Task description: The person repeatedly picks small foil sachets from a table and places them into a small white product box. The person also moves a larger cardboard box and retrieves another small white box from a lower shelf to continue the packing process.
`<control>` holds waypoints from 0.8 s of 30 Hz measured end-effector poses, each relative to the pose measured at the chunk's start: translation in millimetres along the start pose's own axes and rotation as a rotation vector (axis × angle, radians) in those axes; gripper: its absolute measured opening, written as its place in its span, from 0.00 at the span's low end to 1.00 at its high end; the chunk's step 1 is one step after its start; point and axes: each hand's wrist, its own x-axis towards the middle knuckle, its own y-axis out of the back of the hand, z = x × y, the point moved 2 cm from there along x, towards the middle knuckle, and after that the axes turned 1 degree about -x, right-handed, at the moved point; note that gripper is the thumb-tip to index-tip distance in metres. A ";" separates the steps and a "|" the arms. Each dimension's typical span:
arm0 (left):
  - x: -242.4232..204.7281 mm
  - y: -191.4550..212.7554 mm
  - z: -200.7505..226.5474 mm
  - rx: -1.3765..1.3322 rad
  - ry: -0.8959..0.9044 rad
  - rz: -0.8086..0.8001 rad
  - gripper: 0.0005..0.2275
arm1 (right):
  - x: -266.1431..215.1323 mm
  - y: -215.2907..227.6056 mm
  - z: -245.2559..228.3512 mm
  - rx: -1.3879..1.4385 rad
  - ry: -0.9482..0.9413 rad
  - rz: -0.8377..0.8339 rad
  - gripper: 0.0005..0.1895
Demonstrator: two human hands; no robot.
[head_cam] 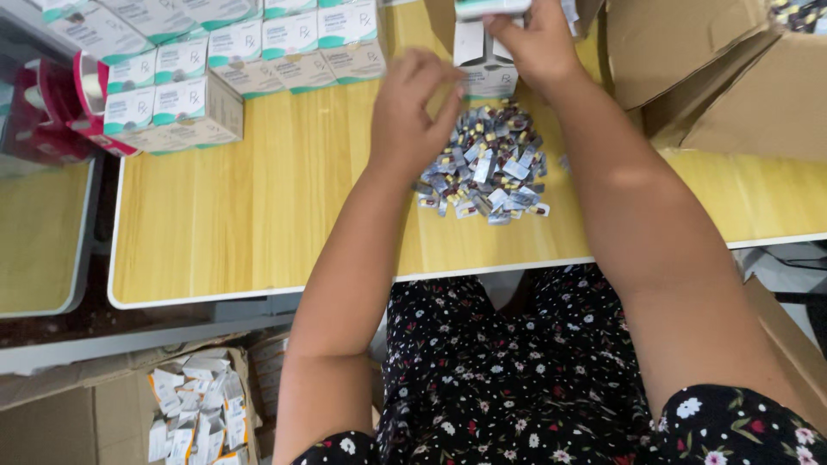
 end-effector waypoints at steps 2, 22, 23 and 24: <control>-1.8 4.2 -2.5 0.123 0.023 0.032 0.18 | -4.9 -9.4 -10.9 -0.054 -0.094 -0.073 0.13; 6.7 -12.8 -8.9 0.422 -0.024 -0.028 0.31 | -8.0 -14.0 28.4 0.023 -0.130 -0.078 0.08; 6.2 -13.3 -9.1 0.422 -0.012 -0.033 0.31 | -11.6 -14.4 28.8 -0.016 -0.023 -0.122 0.09; 5.7 -13.5 -9.9 0.423 0.000 -0.038 0.32 | -14.5 -14.8 29.0 -0.055 0.083 -0.166 0.09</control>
